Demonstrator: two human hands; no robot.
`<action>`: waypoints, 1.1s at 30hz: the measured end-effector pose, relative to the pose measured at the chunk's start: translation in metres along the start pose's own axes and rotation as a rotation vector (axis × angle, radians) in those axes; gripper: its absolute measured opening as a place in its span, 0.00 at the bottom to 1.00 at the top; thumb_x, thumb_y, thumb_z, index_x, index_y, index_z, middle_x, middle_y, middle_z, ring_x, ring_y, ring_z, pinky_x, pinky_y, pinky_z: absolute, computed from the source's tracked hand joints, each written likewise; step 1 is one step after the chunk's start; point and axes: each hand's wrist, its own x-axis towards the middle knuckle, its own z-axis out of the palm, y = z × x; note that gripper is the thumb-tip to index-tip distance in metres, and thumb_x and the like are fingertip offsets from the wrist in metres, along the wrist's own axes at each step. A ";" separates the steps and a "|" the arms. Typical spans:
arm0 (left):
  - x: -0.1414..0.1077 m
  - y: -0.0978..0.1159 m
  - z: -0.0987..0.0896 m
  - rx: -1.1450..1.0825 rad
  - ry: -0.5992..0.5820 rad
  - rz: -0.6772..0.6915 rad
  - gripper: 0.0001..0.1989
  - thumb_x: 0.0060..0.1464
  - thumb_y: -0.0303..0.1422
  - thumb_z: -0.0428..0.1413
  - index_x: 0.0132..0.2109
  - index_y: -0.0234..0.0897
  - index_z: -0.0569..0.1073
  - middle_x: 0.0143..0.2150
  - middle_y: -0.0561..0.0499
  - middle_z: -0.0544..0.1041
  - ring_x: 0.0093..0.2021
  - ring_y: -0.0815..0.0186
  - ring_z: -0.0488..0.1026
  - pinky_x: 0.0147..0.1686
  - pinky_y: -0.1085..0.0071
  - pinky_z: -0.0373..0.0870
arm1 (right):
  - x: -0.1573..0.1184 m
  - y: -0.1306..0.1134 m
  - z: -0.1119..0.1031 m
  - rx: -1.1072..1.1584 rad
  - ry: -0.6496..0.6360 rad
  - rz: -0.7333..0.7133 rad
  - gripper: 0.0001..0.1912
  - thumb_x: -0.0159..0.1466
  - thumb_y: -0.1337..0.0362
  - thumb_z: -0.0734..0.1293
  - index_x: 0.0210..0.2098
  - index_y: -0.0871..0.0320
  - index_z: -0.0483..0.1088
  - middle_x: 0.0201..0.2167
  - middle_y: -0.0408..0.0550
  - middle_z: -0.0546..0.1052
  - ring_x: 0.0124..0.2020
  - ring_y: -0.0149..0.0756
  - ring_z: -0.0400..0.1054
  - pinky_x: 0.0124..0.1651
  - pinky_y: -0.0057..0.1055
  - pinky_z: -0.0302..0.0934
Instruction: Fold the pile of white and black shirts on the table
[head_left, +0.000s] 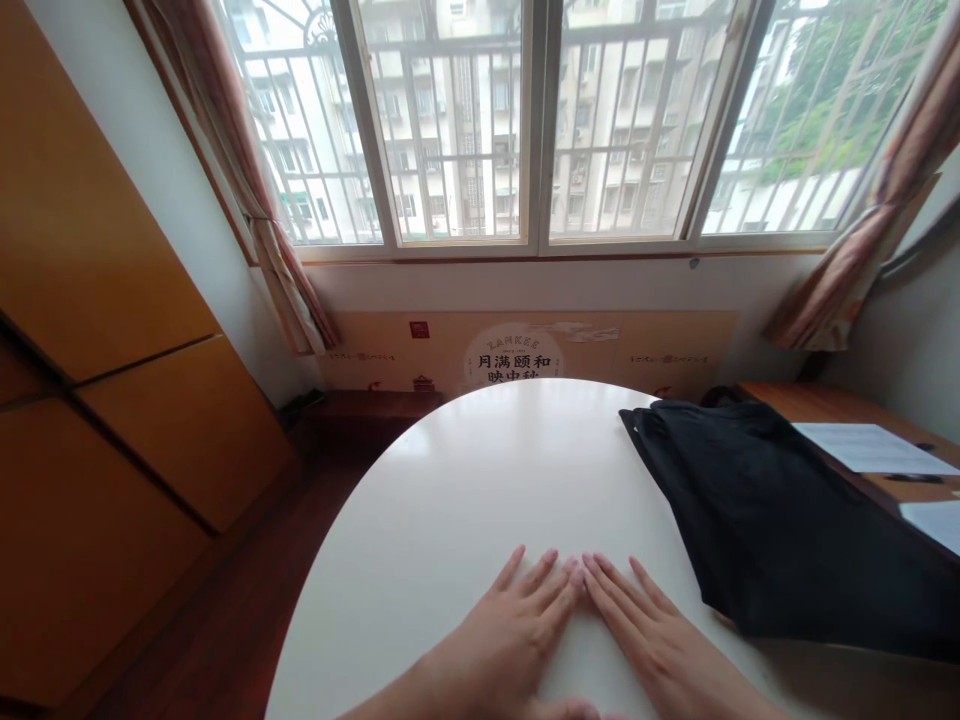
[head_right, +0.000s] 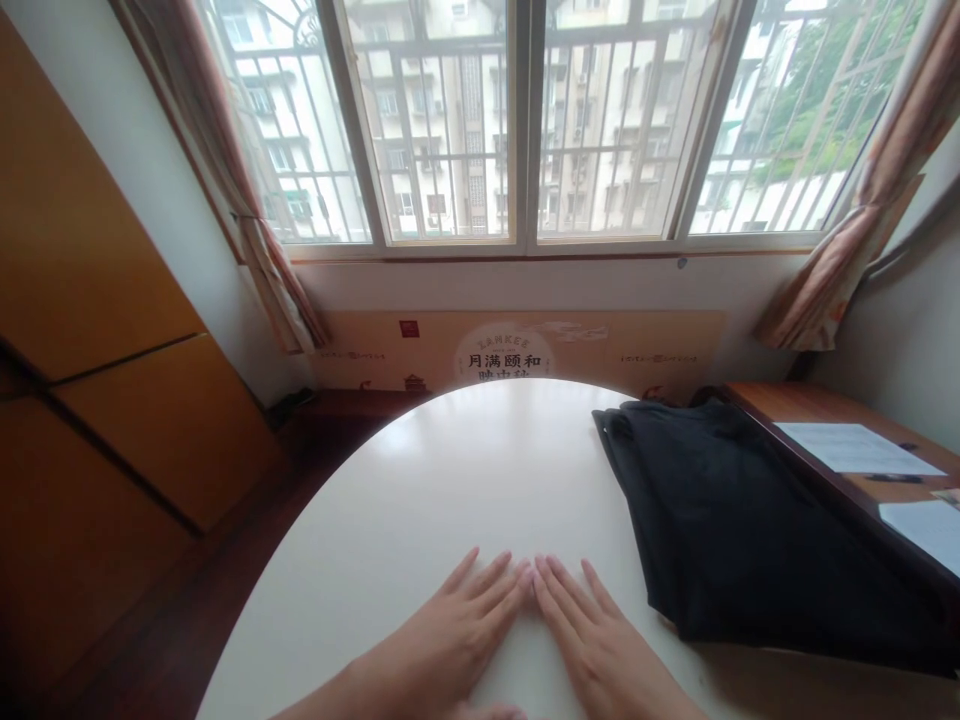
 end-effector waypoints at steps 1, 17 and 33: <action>0.001 -0.002 0.000 0.012 -0.013 -0.002 0.47 0.68 0.52 0.51 0.80 0.37 0.38 0.79 0.39 0.46 0.78 0.43 0.43 0.75 0.39 0.38 | 0.000 0.003 0.006 -0.058 0.038 -0.011 0.51 0.69 0.60 0.64 0.78 0.65 0.26 0.73 0.63 0.56 0.72 0.58 0.58 0.69 0.56 0.62; 0.007 -0.007 0.000 0.025 -0.112 -0.043 0.46 0.68 0.46 0.51 0.80 0.37 0.33 0.79 0.38 0.39 0.79 0.44 0.38 0.72 0.32 0.33 | 0.005 0.003 0.008 -0.207 0.086 -0.008 0.59 0.53 0.75 0.60 0.76 0.70 0.21 0.73 0.58 0.58 0.71 0.51 0.61 0.66 0.49 0.67; 0.006 0.001 -0.004 0.066 -0.100 -0.045 0.48 0.69 0.51 0.51 0.80 0.37 0.33 0.79 0.38 0.40 0.79 0.42 0.39 0.71 0.30 0.35 | 0.000 0.003 0.017 -0.357 0.148 -0.007 0.55 0.54 0.75 0.60 0.78 0.72 0.33 0.74 0.56 0.57 0.72 0.54 0.59 0.65 0.49 0.65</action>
